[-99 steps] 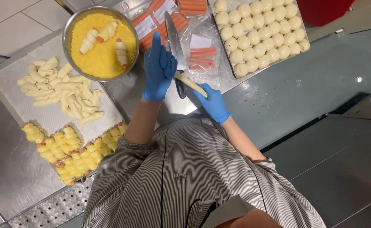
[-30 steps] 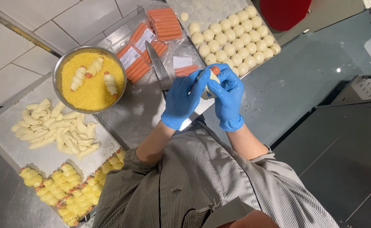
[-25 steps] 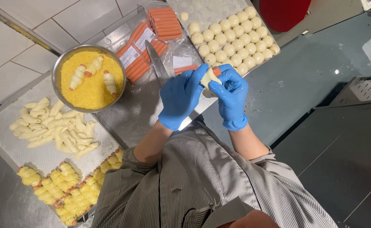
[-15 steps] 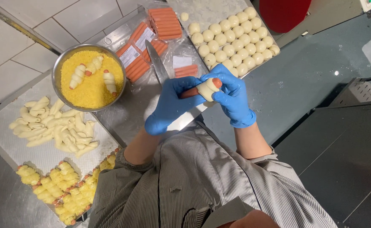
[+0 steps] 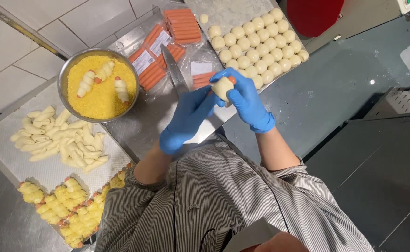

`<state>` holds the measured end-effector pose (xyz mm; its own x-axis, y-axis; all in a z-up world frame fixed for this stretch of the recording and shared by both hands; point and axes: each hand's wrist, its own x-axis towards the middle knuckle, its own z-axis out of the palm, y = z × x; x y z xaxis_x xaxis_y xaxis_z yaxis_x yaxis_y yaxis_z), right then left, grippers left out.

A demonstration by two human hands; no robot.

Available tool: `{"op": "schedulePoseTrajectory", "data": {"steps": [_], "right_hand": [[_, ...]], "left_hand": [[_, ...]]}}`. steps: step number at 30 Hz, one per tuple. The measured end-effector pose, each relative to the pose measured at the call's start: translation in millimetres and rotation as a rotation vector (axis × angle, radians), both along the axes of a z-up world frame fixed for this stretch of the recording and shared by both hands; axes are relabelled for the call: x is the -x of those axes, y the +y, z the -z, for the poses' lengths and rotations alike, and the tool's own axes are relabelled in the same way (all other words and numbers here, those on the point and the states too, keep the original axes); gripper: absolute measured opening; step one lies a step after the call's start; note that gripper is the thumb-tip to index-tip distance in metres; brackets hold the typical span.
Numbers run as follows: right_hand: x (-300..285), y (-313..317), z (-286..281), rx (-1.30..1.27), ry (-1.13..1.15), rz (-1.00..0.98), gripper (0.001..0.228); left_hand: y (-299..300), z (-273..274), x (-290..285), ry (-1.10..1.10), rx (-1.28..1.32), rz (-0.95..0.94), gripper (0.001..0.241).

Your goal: Preparing sausage rolls by wrapping strips of dough around sausages and coating them in breadcrumbs.

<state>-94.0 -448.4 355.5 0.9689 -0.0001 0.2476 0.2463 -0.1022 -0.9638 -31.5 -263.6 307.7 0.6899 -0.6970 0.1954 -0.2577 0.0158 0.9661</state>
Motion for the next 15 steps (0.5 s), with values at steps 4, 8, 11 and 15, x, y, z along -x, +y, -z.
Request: {"op": "schedulePoseTrajectory", "data": {"steps": [4, 8, 11, 15], "right_hand": [[16, -25, 71, 0.032, 0.202, -0.130, 0.060], [27, -21, 59, -0.278, 0.385, -0.432, 0.056], [18, -34, 117, -0.493, 0.589, -0.657, 0.053], [-6, -59, 185, -0.877, 0.719, -0.903, 0.039]], "left_hand": [[5, 17, -31, 0.616, 0.329, 0.178, 0.035], [12, 12, -48, 1.014, 0.592, 0.276, 0.030], [15, 24, -51, 1.112, 0.627, 0.320, 0.030], [22, 15, -43, 0.911, 0.319, 0.332, 0.019]]}}
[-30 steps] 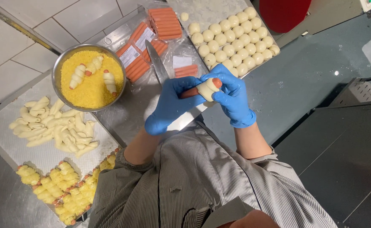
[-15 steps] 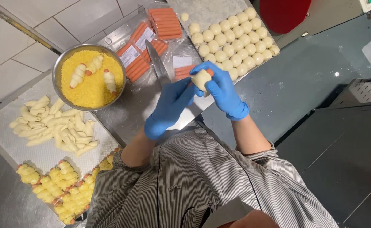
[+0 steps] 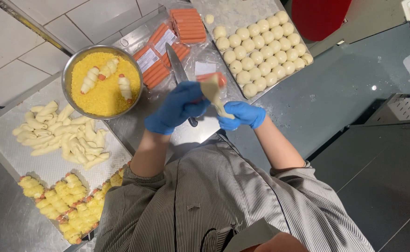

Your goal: Preparing sausage rolls by wrapping strips of dough around sausages and coating them in breadcrumbs.

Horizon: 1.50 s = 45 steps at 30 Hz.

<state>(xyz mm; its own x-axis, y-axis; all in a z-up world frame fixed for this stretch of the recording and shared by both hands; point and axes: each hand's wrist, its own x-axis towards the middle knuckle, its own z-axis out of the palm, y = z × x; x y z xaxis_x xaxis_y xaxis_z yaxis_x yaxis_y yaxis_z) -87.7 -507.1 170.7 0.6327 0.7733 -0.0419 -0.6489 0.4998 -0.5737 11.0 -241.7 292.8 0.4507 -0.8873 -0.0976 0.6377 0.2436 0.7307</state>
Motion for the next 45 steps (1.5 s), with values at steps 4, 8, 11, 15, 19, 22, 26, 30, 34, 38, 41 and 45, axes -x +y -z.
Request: {"op": "schedulePoseTrajectory", "data": {"steps": [4, 8, 11, 15, 19, 22, 26, 30, 34, 38, 41, 45], "right_hand": [[-45, -13, -79, 0.516, -0.127, 0.199, 0.030], [-39, 8, -168, 0.983, -0.427, 0.440, 0.028], [-14, 32, -198, 1.046, -0.581, 0.379, 0.035], [9, 37, -179, 0.672, -0.427, 0.224, 0.044], [13, 40, -145, 0.615, -0.416, -0.029, 0.039], [0, 42, -113, 0.546, -0.422, -0.422, 0.029], [-30, 33, -87, 0.676, -0.783, -0.259, 0.030], [-45, 27, -126, 1.269, -1.246, 0.394, 0.032], [-26, 60, -157, 1.827, -1.431, 0.659, 0.024], [-15, 73, -155, 1.851, -1.230, 0.864, 0.045], [-6, 78, -157, 1.728, -1.118, 0.851, 0.049], [2, 73, -123, 1.567, -0.937, 0.528, 0.042]], "left_hand": [[-14, -32, 9, -0.642, -0.085, 0.172, 0.029], [-36, 17, -9, -1.064, -0.423, 0.036, 0.027], [-30, 57, -27, -1.066, -0.429, -0.252, 0.026], [-1, 11, -23, -0.254, -0.175, -0.048, 0.030], [12, -15, -7, -0.041, -0.030, 0.046, 0.030], [17, -14, 1, -0.257, -0.017, 0.108, 0.023], [12, -16, 10, -0.642, 0.014, 0.303, 0.019], [-12, 17, 23, -1.127, -0.315, 0.167, 0.028], [-21, 68, -3, -1.260, -0.735, -0.362, 0.025], [-3, 53, -15, -1.733, -0.748, -0.698, 0.014], [2, 40, -9, -1.549, -0.637, -0.670, 0.012], [6, 37, -5, -1.136, -0.379, -0.675, 0.023]]}}
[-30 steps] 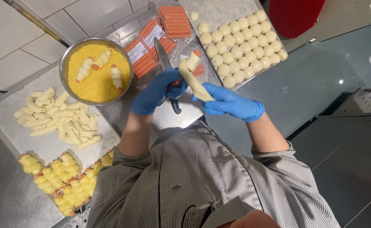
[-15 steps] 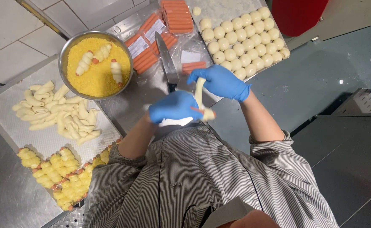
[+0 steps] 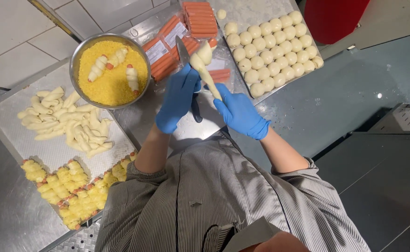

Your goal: Preparing sausage rolls by wrapping strips of dough around sausages and coating them in breadcrumbs.

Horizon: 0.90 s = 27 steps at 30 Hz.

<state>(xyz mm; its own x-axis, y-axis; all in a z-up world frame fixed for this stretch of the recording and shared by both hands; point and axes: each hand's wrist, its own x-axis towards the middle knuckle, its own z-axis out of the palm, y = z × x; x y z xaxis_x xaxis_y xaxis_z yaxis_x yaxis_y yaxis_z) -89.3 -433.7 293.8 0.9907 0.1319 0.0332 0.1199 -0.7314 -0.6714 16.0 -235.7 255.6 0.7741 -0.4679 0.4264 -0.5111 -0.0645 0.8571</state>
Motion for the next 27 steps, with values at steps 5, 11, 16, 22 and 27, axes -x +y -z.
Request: {"op": "schedulePoseTrajectory", "data": {"steps": [5, 11, 16, 22, 27], "right_hand": [[-6, -5, 33, -0.537, 0.505, -0.299, 0.038], [-40, -48, 63, -0.406, 0.140, -0.442, 0.032], [-23, 9, -8, 0.431, -0.294, -0.141, 0.041], [-17, 4, 24, 0.120, -0.188, 0.144, 0.041], [-31, -16, 22, -0.997, 0.412, -0.091, 0.033]], "left_hand": [[0, -8, -2, 0.514, 0.217, 0.252, 0.028], [10, -11, 8, 0.272, -0.195, 0.658, 0.036], [-11, 27, 18, 0.021, -0.471, 0.332, 0.034], [-10, -8, 11, -0.206, -0.542, -0.376, 0.027], [-1, -26, 18, -0.171, -0.372, -0.118, 0.031]]}}
